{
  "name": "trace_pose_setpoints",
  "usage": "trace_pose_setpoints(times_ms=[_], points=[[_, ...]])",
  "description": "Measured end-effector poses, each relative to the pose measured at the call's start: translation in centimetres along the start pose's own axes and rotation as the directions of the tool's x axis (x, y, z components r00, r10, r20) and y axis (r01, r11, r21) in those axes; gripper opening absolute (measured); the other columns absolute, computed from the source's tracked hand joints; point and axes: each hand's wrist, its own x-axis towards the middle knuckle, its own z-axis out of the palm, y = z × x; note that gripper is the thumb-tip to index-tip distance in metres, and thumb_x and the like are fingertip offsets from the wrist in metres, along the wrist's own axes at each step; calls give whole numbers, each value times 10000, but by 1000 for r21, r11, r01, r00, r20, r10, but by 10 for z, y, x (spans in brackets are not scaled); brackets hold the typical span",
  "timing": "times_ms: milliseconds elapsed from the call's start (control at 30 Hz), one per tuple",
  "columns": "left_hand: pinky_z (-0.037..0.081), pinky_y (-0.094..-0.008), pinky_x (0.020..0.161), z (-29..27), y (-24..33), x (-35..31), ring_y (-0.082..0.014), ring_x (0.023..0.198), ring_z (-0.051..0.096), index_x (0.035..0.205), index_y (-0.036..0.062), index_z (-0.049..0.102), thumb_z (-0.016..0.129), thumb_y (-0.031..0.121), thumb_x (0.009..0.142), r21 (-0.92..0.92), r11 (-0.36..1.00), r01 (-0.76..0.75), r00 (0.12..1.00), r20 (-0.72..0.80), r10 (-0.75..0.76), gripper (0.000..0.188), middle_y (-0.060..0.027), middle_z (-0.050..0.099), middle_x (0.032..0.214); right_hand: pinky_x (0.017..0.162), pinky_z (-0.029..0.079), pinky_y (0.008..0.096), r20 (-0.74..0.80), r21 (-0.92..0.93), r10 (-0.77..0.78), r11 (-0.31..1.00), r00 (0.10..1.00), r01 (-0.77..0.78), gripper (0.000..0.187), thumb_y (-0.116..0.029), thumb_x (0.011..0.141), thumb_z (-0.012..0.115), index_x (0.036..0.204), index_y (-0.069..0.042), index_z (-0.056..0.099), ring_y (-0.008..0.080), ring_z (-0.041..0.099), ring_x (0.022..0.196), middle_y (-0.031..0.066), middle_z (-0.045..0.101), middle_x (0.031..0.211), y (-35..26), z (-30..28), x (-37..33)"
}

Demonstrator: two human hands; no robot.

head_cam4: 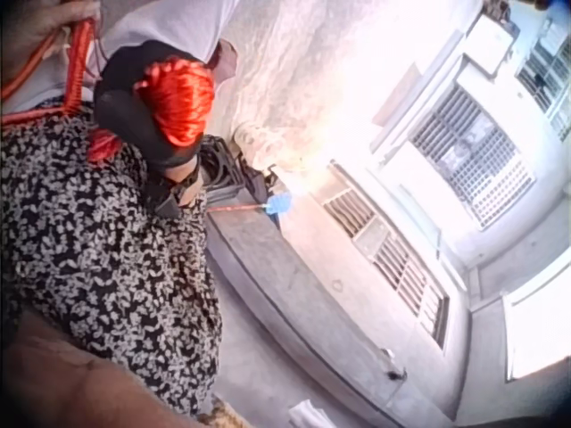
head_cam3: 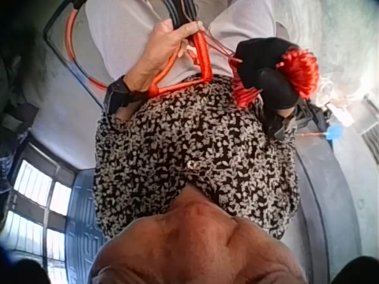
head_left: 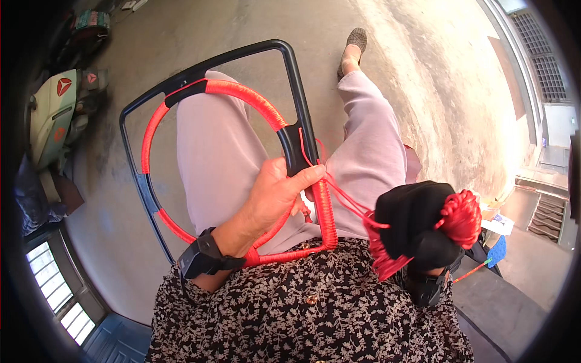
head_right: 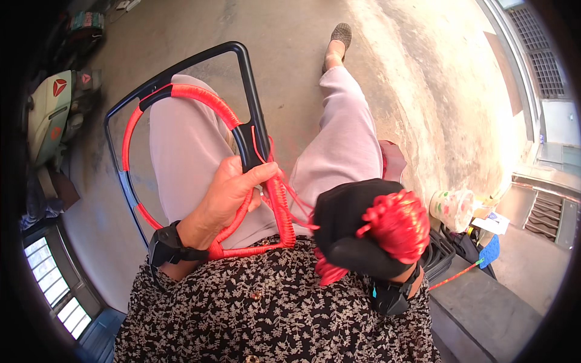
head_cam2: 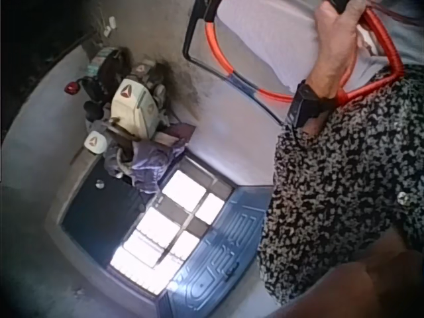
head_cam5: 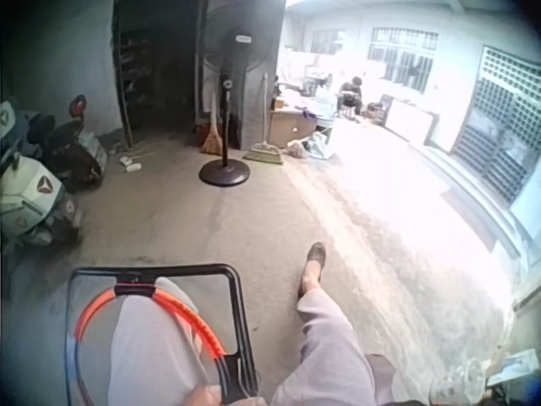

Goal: Wrapping a red plastic cord tightly around a black rectangular frame.

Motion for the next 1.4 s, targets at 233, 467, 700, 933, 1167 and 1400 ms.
trace_pose_setpoints(times_ms=[233,467,700,933,1167,1400], points=[[329,-190,382,1,5,-6,-37,449,462,890,2,652,622,172,916,-76,997,-7,996,92,14,175,-31,647,747,619,428,328,-415,135,278,960,867,-243,127,-125,874,492,803,-35,436,197,522,616,60,443,645,27,-49,-15],[338,-188,382,-1,5,-3,-41,456,473,877,-11,654,655,140,869,8,1000,-24,997,72,24,152,-42,650,748,678,513,294,-560,-416,124,813,819,-408,226,-123,867,619,1015,48,629,171,636,729,102,650,799,31,-83,-10],[340,-189,381,3,9,-4,-45,458,478,872,-7,653,652,136,862,3,1000,-1,998,60,1,144,-42,643,735,596,507,266,-111,-179,580,787,807,-590,270,-126,816,713,1053,-12,651,120,625,652,47,674,805,27,-15,14],[333,-193,381,4,4,0,-48,453,464,870,-6,654,642,156,869,10,1000,-17,999,27,17,163,-37,633,726,748,473,282,-280,49,538,835,795,-547,211,-210,930,562,875,-13,610,141,605,830,97,667,905,48,-21,2],[320,-202,381,-1,-4,9,-50,452,461,870,-12,663,639,158,872,70,997,15,999,39,-18,172,-34,635,701,629,405,288,-189,-142,261,947,946,-290,179,-137,932,509,776,-53,491,168,524,704,34,532,730,44,8,9],[316,-197,370,2,-1,2,-52,444,471,820,-5,648,661,133,859,-39,999,-2,997,73,5,144,-49,649,713,575,408,281,-330,428,421,865,845,-263,156,-153,874,564,766,-68,492,143,483,594,33,483,657,56,-12,2]])
